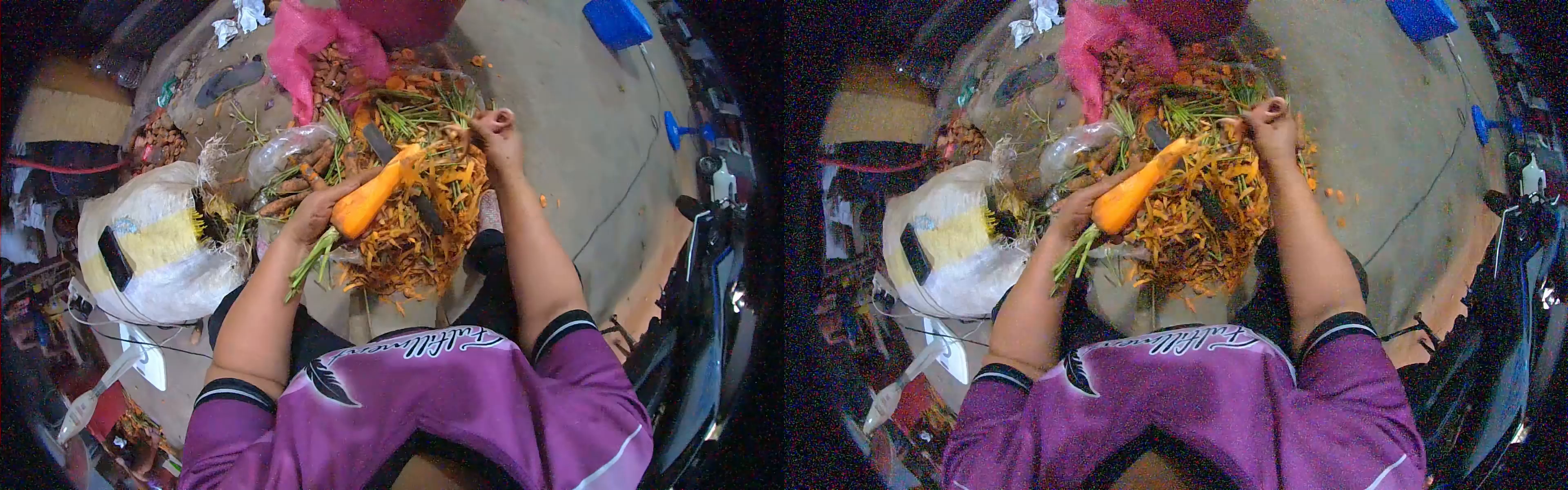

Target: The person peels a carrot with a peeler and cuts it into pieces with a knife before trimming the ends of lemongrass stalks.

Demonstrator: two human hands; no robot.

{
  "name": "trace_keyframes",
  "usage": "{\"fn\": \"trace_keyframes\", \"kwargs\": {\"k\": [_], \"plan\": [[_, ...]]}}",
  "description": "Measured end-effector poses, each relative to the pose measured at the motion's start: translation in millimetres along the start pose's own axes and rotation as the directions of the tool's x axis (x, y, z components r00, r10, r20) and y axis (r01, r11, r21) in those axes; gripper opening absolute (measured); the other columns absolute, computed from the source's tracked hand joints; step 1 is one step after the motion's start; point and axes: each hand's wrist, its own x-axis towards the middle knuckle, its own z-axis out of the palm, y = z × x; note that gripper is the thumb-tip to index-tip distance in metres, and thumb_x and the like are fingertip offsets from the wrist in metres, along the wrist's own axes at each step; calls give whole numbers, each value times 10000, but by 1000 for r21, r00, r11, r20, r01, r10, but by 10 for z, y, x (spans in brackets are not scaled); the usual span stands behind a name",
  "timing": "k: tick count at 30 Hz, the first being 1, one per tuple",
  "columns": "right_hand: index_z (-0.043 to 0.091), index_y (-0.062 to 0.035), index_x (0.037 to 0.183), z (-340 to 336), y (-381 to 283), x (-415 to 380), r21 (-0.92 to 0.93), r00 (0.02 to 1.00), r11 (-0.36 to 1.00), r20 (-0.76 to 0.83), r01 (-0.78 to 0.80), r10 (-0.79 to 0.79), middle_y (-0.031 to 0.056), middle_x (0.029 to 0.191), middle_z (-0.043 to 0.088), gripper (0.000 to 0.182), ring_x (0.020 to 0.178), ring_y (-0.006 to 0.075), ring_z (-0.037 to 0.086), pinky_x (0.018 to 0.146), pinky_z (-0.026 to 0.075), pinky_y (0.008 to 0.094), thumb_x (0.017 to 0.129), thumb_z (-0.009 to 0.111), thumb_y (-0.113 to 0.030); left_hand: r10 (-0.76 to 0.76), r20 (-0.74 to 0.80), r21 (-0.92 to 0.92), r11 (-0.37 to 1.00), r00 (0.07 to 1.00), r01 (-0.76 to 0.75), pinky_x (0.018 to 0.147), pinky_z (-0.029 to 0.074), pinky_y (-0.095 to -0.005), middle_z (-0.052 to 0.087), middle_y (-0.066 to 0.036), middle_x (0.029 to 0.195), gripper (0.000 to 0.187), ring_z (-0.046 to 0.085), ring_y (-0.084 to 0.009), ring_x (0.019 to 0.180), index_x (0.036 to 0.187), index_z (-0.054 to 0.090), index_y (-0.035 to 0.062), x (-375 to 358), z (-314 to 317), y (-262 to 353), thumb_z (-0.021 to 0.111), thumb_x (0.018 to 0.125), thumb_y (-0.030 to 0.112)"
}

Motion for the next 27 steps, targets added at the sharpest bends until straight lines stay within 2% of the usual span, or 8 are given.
{"fn": "trace_keyframes", "kwargs": {"k": [2, 5, 10, 11, 13, 18, 22, 27], "plan": [[478, -49, 893, -60, -15, 26, 60, 988, 998, -152, 28, -19, 56, 783, 528, 186, 703, 148, 539, 605, 459, 262, 746, 592, -40, 18, -121, 35, 999, 993, -14, 460, 495, -291, 567, -103, 867, 423, 593, -195, 623, 1168, 441, 85, -54, 57, 66, 488, 803, 295], [518, -63, 810, 203, -233, -144, 228, 996, 970, -44, 85, -77, 31, 757, 537, 176, 687, 130, 539, 633, 456, 259, 684, 640, -43, -37, -88, 1, 999, 995, 37, 432, 508, -313, 575, -103, 812, 399, 601, -199, 615, 1111, 461, 68, 6, -128, 31, 513, 791, 301], [532, -22, 865, 758, -353, -695, 1, 884, 1000, 468, -3, 2, 45, 800, 562, 231, 721, 130, 544, 684, 448, 253, 687, 633, -130, -49, -17, -81, 996, 999, 47, 488, 518, -325, 583, -91, 787, 368, 600, -186, 639, 1040, 487, 41, 9, -43, 29, 508, 799, 318], [535, -26, 880, 831, -475, -889, 68, 794, 971, 590, -230, 147, 36, 795, 563, 242, 731, 125, 541, 678, 444, 249, 684, 640, -122, -61, -36, -65, 996, 997, 59, 523, 519, -327, 585, -87, 794, 367, 600, -184, 653, 1040, 489, 40, 16, -58, 21, 504, 802, 319], [545, -30, 867, 847, -357, -935, 113, 704, 947, 695, -302, 142, 32, 793, 570, 231, 736, 122, 541, 675, 441, 250, 681, 653, -114, -87, -75, -39, 996, 993, 84, 593, 520, -330, 589, -78, 807, 366, 599, -182, 681, 1040, 494, 38, 39, -118, -25, 495, 808, 322], [497, -31, 961, 687, -225, -732, 136, 756, 917, 617, -376, 219, 76, 805, 575, 335, 741, 176, 559, 702, 450, 297, 682, 667, -101, -57, -54, 31, 998, 997, 59, 793, 466, -334, 554, -102, 1025, 344, 564, -198, 904, 1100, 477, 33, 37, -33, -13, 423, 843, 256], [497, -40, 938, 648, -133, -618, 117, 765, 915, 595, -386, 247, 61, 788, 559, 301, 721, 172, 554, 687, 449, 293, 688, 660, -84, -27, -57, 60, 998, 998, 31, 603, 501, -328, 577, -108, 924, 363, 590, -208, 758, 1086, 470, 28, 108, -63, -54, 401, 850, 295], [491, -59, 846, 63, -86, 9, -19, 987, 996, 130, -90, 92, 47, 809, 535, 197, 728, 152, 539, 665, 454, 275, 720, 639, -85, -161, 77, 24, 987, 984, 160, 353, 427, -280, 580, -114, 803, 378, 570, -210, 563, 1077, 458, 46, 139, -288, -107, 372, 857, 342]]}}
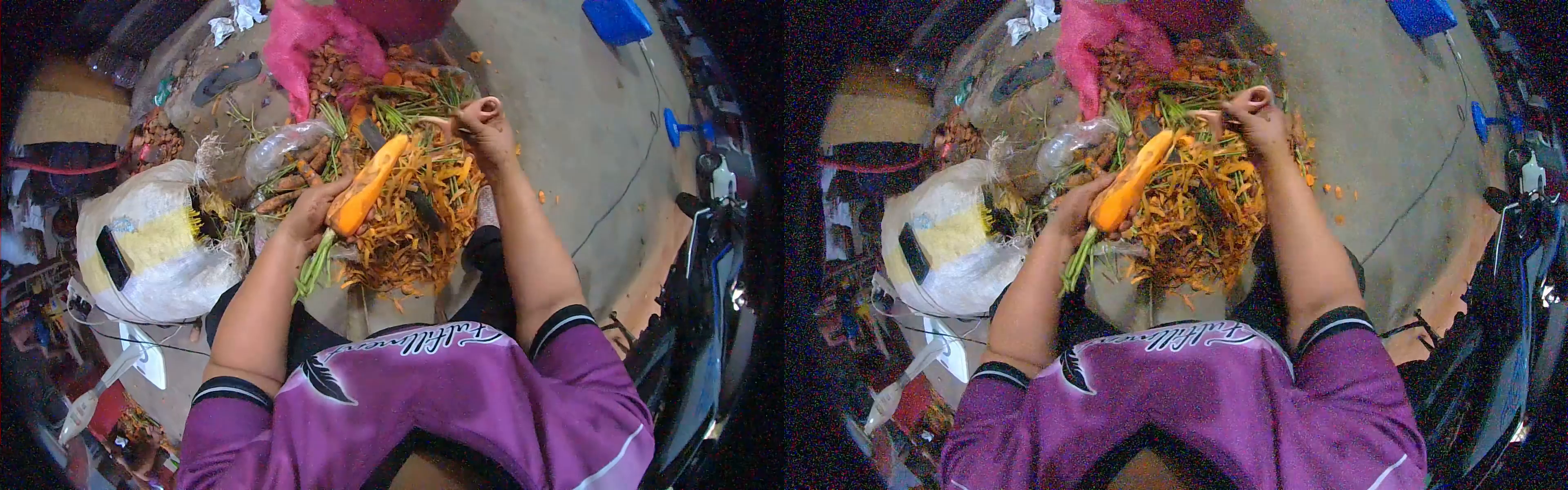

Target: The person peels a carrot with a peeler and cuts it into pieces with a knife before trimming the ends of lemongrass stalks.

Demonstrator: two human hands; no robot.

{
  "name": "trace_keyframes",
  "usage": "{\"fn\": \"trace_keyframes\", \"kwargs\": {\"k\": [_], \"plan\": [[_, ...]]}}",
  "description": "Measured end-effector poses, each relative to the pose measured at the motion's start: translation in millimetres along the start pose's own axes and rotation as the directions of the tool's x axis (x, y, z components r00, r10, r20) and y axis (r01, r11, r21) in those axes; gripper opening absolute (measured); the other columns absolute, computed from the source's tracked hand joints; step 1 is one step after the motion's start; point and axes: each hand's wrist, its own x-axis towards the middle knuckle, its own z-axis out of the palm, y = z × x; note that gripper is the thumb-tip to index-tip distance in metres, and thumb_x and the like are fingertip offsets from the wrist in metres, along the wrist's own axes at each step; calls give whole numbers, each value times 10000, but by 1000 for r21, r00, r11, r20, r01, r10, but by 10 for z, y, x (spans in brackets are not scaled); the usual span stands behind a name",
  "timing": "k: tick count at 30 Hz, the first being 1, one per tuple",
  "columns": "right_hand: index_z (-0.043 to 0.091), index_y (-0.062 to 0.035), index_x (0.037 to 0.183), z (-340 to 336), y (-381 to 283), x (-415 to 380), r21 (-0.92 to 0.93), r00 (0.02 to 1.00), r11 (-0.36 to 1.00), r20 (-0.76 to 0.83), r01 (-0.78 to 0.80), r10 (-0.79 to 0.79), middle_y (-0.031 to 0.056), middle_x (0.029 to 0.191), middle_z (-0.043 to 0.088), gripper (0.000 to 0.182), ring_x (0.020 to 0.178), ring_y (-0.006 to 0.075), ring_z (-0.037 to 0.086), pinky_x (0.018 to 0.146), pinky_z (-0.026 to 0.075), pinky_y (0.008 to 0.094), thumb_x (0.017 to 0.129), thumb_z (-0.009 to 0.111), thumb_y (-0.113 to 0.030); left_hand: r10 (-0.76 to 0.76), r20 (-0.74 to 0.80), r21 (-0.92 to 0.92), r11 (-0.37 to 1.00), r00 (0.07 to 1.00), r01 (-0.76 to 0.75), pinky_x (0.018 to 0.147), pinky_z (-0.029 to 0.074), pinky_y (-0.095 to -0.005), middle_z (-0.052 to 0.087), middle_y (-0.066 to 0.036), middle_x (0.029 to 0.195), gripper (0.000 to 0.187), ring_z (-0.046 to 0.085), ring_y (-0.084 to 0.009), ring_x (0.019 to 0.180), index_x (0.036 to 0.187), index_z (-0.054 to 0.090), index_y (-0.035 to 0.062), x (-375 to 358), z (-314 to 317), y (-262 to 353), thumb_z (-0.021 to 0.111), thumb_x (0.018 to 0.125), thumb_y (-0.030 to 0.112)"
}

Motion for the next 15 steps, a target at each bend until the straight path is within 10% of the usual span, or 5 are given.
{"fn": "trace_keyframes", "kwargs": {"k": [3, 7, 8, 12, 15], "plan": [[484, -59, 844, -154, 122, 89, 27, 969, 985, -184, 170, -163, 52, 808, 532, 163, 736, 146, 535, 666, 462, 290, 745, 612, -77, 96, -108, -51, 993, 990, -102, 378, 461, -287, 587, -110, 836, 360, 593, -212, 594, 1104, 458, 78, -153, 366, 142, 400, 854, 330], [474, -38, 929, 365, -152, -231, 154, 969, 958, -7, 243, -245, 44, 800, 527, 214, 731, 143, 530, 651, 458, 282, 760, 592, -94, 105, -116, 14, 994, 988, -105, 422, 497, -291, 595, -80, 864, 393, 603, -178, 597, 1127, 465, 69, -156, 205, 106, 466, 833, 329], [473, -25, 958, 507, -285, -385, 210, 984, 978, 177, -16, -22, 50, 815, 533, 230, 742, 143, 525, 632, 439, 257, 770, 573, -112, 90, -127, 36, 996, 988, -87, 426, 498, -288, 596, -74, 868, 398, 601, -172, 589, 1124, 470, 66, -147, 192, 120, 475, 829, 333], [498, -36, 927, 897, -225, -805, 63, 820, 992, 570, -106, 52, 56, 794, 547, 243, 702, 154, 534, 659, 434, 281, 701, 581, -73, 78, -332, -116, 986, 940, -123, 472, 499, -256, 596, -67, 850, 354, 601, -160, 599, 1042, 513, 34, -159, 411, 168, 455, 842, 320], [526, -32, 904, 828, -104, -724, 192, 828, 953, 552, -234, 92, 41, 826, 560, 286, 745, 135, 542, 655, 442, 258, 666, 650, -131, 132, -201, -3, 991, 971, -136, 540, 507, -261, 598, -81, 854, 328, 600, -159, 655, 1022, 523, 18, -96, 144, 67, 435, 850, 283]]}}
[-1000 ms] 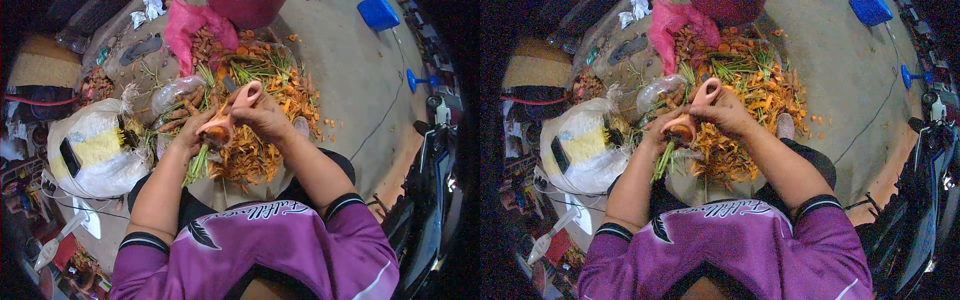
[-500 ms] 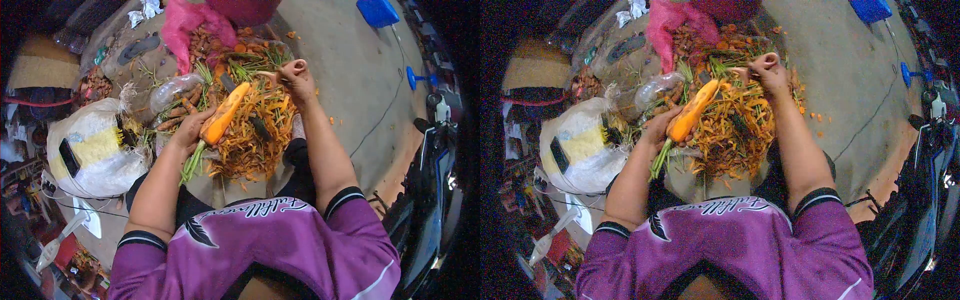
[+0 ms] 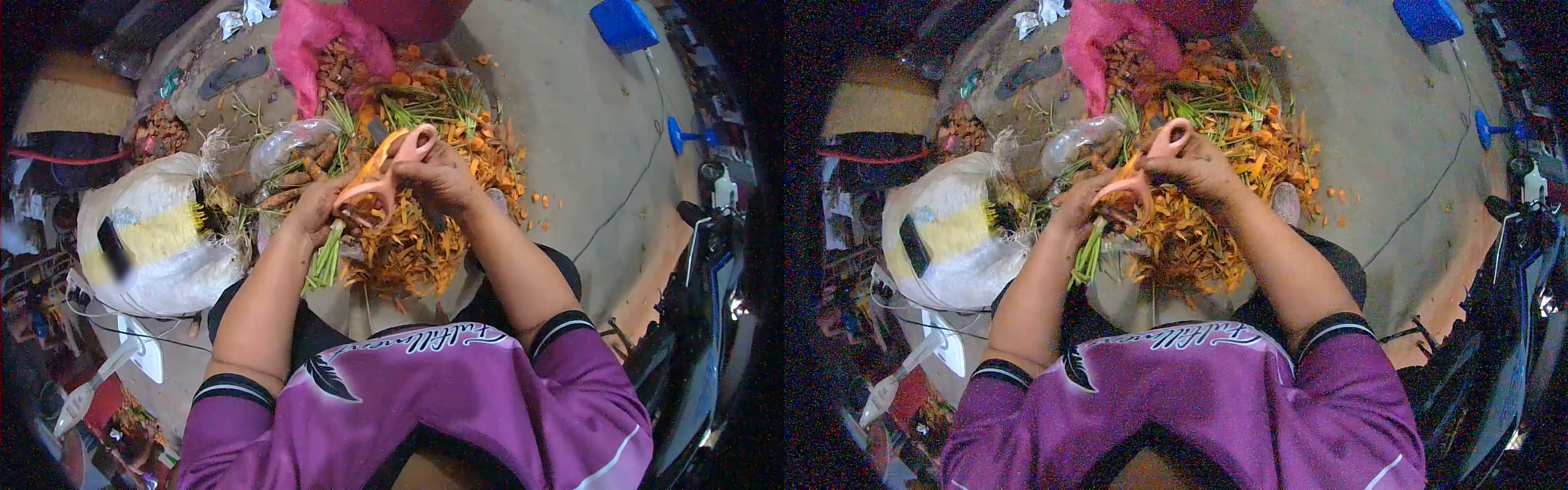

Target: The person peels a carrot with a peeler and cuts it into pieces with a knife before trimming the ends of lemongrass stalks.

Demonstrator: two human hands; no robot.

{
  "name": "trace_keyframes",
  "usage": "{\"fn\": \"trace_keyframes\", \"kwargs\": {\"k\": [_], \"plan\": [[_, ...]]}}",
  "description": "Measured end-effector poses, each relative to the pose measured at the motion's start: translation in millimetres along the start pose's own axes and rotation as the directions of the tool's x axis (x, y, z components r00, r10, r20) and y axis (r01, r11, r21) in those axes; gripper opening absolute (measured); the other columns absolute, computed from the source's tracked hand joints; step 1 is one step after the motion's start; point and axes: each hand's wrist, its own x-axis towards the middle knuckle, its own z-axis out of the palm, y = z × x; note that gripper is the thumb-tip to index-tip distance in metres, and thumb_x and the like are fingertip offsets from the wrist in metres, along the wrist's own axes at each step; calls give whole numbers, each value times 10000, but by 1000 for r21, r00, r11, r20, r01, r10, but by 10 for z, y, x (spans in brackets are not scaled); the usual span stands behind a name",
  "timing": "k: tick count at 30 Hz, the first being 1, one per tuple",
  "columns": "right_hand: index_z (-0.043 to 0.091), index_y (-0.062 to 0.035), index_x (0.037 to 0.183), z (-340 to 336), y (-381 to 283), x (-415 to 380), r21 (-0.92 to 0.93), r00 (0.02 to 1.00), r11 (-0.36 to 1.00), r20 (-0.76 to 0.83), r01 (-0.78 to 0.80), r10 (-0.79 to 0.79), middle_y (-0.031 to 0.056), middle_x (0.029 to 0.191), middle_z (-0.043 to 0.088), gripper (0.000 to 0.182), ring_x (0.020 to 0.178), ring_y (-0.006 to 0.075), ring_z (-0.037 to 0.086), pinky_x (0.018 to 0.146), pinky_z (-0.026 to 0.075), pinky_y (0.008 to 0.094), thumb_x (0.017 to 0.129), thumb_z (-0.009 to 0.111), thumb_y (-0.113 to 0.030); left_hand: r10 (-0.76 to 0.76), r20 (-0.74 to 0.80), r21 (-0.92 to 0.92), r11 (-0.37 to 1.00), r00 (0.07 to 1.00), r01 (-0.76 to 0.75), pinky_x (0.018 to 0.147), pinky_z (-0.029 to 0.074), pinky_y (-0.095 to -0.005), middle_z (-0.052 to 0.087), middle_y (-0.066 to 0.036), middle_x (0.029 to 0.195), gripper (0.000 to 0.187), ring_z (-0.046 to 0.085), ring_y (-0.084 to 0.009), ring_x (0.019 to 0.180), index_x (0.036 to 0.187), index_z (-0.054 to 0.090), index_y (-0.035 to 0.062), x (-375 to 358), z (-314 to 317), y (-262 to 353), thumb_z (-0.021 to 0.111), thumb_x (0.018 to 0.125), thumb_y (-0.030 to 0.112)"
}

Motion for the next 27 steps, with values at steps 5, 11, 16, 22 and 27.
{"fn": "trace_keyframes", "kwargs": {"k": [5, 11, 16, 22, 27], "plan": [[498, -41, 909, -683, -270, 134, -212, 870, 955, -406, 208, -280, 44, 791, 543, 256, 713, 165, 552, 641, 459, 274, 701, 642, -74, -54, 109, 85, 995, 993, 45, 416, 482, -275, 591, -88, 846, 351, 591, -174, 586, 1024, 516, 37, -85, -10, 89, 457, 831, 324], [497, -40, 895, -748, -321, 122, -86, 798, 948, -521, 306, -304, 43, 790, 539, 202, 716, 156, 542, 641, 455, 287, 737, 619, -67, 51, 11, -1, 999, 999, -51, 556, 510, -288, 577, -85, 895, 377, 595, -176, 707, 1053, 488, 31, -17, 51, 27, 477, 824, 329], [533, -43, 835, 9, -127, -10, -138, 985, 984, -113, 116, -132, 34, 773, 554, 187, 708, 125, 537, 652, 450, 270, 686, 643, -72, 25, 41, 52, 998, 999, -27, 561, 510, -278, 574, -77, 887, 357, 593, -152, 706, 1033, 504, 25, -17, 141, 56, 455, 841, 322], [520, -40, 867, -405, -37, 123, -332, 939, 943, -322, 9, -123, 32, 793, 525, 158, 707, 131, 506, 640, 416, 261, 738, 566, -117, -6, 109, 93, 996, 994, -4, 536, 479, -259, 577, -82, 858, 361, 584, -161, 684, 1043, 496, 35, 11, 18, -18, 438, 849, 334], [472, -69, 769, -1348, -65, 168, -254, 715, 944, -619, 210, -326, 27, 692, 511, 124, 603, 129, 512, 550, 442, 250, 748, 590, -37, 19, 117, 77, 997, 993, -29, 515, 485, -262, 586, -87, 792, 404, 591, -182, 631, 1091, 461, 38, -62, 100, 6, 426, 851, 361]]}}
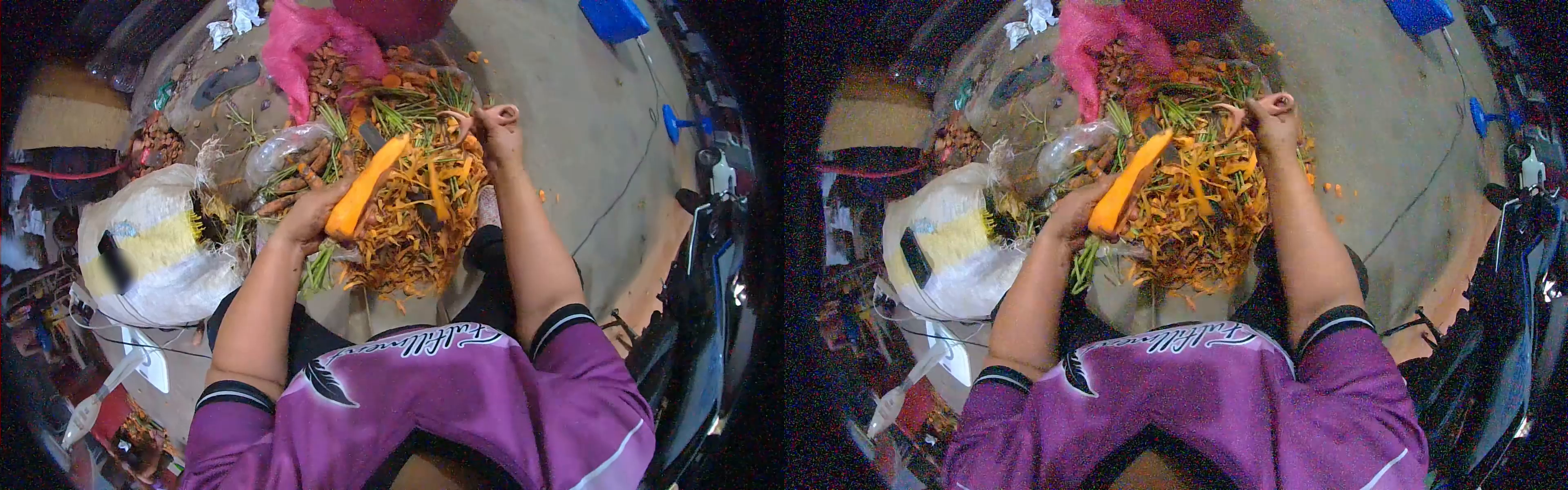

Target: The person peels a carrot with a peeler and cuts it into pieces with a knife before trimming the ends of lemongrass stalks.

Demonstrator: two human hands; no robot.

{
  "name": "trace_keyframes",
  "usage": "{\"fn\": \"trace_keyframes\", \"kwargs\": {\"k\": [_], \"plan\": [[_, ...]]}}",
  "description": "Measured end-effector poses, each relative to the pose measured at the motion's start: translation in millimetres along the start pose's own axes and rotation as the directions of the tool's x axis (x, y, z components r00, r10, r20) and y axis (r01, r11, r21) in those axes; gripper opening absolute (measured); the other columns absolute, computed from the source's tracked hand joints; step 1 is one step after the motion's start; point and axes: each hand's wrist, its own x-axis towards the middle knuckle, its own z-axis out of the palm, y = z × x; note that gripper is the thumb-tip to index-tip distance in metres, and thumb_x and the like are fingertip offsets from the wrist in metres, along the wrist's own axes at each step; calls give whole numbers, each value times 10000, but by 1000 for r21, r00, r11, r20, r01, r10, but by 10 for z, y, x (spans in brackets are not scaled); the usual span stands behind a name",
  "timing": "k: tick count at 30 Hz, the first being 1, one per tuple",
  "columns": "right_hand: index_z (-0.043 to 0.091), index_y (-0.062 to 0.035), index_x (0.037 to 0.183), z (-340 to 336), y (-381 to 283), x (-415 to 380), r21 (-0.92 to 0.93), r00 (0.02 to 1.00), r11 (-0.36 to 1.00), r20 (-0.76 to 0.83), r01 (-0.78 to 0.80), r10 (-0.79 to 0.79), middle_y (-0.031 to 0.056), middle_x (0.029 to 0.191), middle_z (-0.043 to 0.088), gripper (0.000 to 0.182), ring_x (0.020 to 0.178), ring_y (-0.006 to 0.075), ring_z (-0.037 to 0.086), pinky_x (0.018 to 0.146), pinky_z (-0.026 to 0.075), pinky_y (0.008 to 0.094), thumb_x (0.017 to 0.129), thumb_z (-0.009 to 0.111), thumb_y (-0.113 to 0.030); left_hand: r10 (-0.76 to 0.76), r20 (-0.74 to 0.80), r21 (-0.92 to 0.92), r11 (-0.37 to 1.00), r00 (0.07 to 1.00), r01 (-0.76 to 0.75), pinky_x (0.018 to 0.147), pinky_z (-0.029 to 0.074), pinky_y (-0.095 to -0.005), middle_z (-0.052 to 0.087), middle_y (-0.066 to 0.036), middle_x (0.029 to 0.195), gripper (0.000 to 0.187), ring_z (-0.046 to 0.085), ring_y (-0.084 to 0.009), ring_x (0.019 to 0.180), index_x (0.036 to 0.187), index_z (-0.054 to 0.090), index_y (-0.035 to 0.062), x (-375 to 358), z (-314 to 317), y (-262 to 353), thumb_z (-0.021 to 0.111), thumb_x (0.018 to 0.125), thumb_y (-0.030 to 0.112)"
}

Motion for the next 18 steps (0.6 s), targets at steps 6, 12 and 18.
{"fn": "trace_keyframes", "kwargs": {"k": [6, 12, 18], "plan": [[438, -55, 734, 193, 370, -178, 277, 929, 921, -172, -275, 329, 47, 619, 487, 116, 569, 158, 532, 496, 449, 253, 741, 503, 41, 12, -138, -80, 996, 990, -24, 529, 483, -268, 583, -102, 787, 369, 585, -183, 629, 1052, 453, 18, 68, -250, 45, 408, 866, 334], [461, 61, 1011, 29, 1402, -253, -981, 901, -3, 177, 194, 397, 200, 898, 561, 408, 829, 295, 558, 712, 444, 377, 736, 542, -230, 75, -152, -149, 984, 986, -98, 516, 496, -301, 583, -124, 811, 383, 589, -207, 633, 1057, 455, 21, -23, -306, 138, 422, 851, 342], [314, 54, 1041, 296, 1442, -677, -991, 915, 61, 131, 116, 382, 241, 880, 552, 593, 839, 358, 546, 732, 441, 405, 664, 653, -253, 96, -81, -241, 964, 992, -113, 539, 501, -314, 588, -126, 841, 447, 599, -222, 702, 1104, 428, 33, -148, -416, 215, 382, 854, 401]]}}
